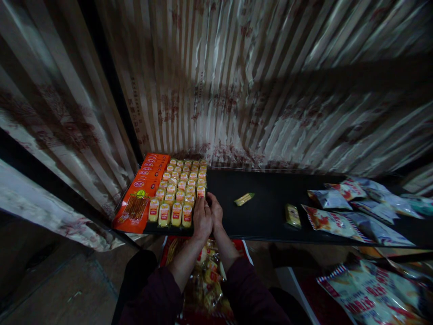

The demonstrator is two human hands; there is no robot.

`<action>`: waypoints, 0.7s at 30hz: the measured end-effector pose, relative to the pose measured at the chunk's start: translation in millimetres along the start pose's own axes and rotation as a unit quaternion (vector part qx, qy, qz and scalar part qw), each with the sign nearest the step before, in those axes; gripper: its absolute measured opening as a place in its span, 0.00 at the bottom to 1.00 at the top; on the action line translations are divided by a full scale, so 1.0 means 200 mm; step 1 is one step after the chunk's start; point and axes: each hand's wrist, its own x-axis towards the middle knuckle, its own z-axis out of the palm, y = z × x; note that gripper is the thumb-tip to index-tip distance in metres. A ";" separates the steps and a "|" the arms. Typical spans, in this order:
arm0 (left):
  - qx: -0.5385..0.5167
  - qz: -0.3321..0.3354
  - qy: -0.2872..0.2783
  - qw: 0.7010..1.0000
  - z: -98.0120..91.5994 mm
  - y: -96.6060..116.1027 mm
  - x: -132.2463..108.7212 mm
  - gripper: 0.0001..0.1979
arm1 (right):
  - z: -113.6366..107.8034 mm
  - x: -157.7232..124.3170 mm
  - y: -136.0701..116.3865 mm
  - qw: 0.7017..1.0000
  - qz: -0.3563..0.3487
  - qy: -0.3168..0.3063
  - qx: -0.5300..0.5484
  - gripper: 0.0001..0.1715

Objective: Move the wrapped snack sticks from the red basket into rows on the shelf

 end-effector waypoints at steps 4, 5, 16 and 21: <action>-0.008 0.011 0.003 1.000 0.02 -0.03 0.02 0.20 | 0.01 0.00 0.00 1.000 -0.004 0.012 0.005 0.26; -0.011 0.008 0.005 1.000 0.03 -0.04 0.03 0.20 | 0.02 0.00 0.00 1.000 -0.009 0.014 0.003 0.26; 0.003 0.017 0.020 1.000 0.06 -0.03 0.06 0.20 | 0.03 0.02 0.01 0.999 -0.017 -0.003 -0.032 0.27; 0.024 0.031 0.014 0.999 0.06 -0.04 0.06 0.22 | 0.04 0.04 0.03 0.999 -0.032 -0.002 -0.036 0.27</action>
